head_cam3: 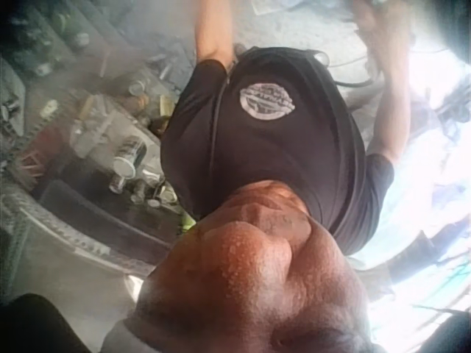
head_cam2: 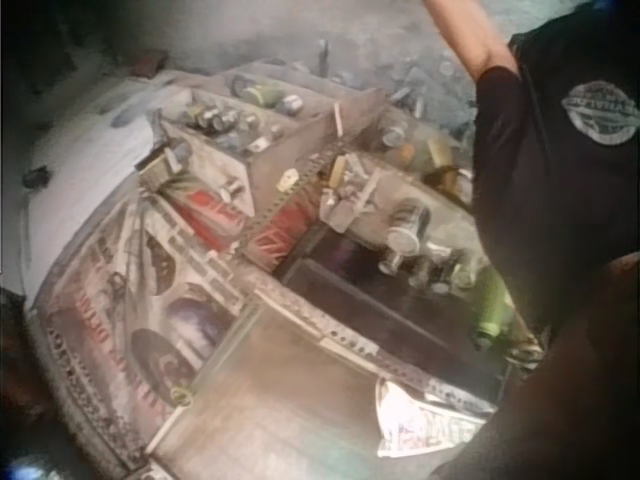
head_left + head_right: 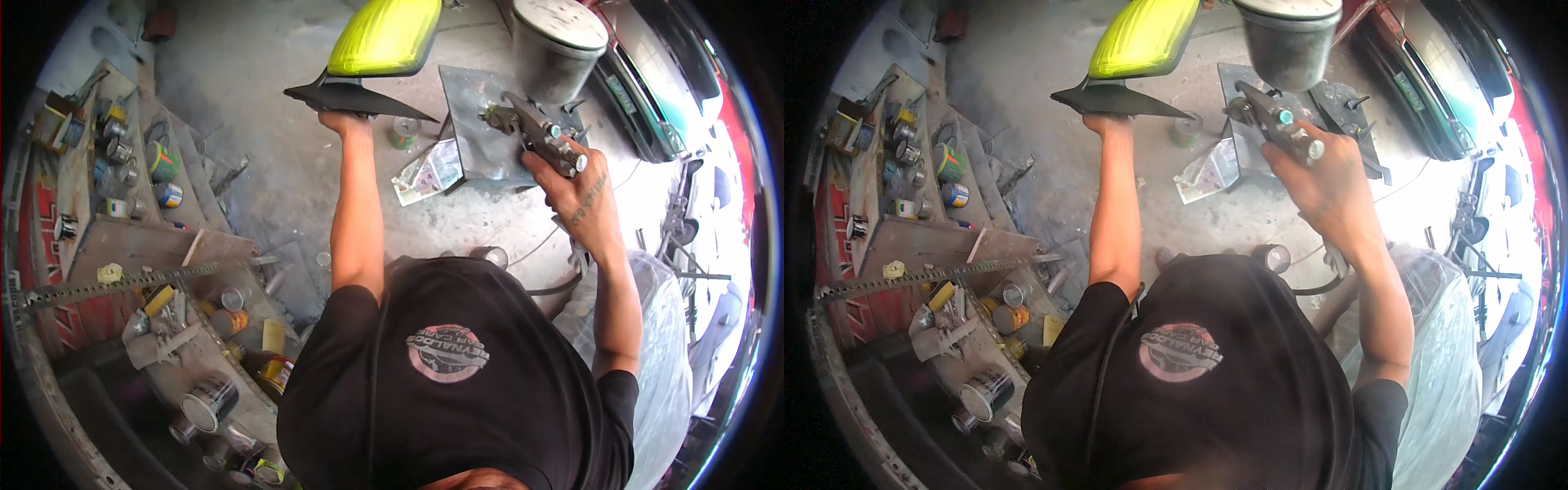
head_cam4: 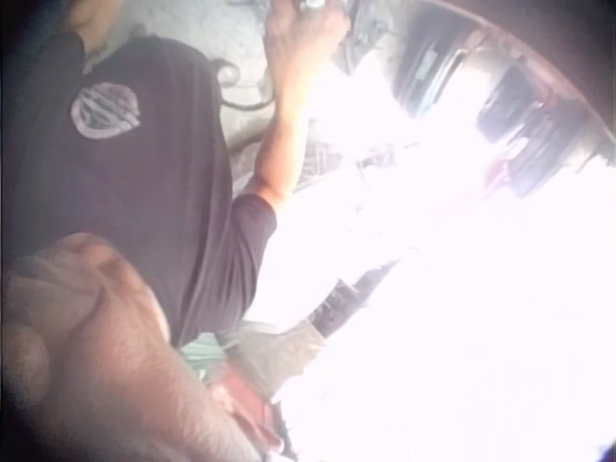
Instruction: The person retrieves a car side mirror from a shelf, applies masking tape to its edges, and then uses a spray gun to paint the mirror housing yellow. The person holds the mirror and rotates it while spraying to cover different sides.
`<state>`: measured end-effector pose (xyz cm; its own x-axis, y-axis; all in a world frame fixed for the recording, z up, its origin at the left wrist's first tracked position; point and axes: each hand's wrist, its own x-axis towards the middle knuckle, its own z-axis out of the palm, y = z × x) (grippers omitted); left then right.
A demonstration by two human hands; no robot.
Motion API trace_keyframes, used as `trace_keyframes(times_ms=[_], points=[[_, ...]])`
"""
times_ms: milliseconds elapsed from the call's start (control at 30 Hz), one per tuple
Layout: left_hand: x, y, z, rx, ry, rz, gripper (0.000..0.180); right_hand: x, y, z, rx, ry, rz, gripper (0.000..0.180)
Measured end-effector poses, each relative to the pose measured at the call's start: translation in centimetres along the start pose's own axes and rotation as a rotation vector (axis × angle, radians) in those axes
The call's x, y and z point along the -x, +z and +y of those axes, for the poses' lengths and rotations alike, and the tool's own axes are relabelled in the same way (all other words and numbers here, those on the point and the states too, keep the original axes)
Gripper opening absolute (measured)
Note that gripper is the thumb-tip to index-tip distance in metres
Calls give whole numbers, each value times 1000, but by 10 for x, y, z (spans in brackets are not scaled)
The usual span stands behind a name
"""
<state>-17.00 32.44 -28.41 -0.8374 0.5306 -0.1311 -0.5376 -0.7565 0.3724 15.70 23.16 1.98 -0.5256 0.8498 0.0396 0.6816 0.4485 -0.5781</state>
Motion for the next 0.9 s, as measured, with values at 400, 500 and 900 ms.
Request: trace_keyframes(times_ms=[400, 500, 900], points=[[35, 5, -23, -84, -21, -34, 45, -39, 56, -37, -171, -340, -68, 26], [23, -12, -29, -14, -64, -196, 49, -40, 52, -47, -216, -353, -106, 26], [28, 12, -18, 58, 8, -11, 34, -19, 27, -4, 129, -129, -71, 22]])
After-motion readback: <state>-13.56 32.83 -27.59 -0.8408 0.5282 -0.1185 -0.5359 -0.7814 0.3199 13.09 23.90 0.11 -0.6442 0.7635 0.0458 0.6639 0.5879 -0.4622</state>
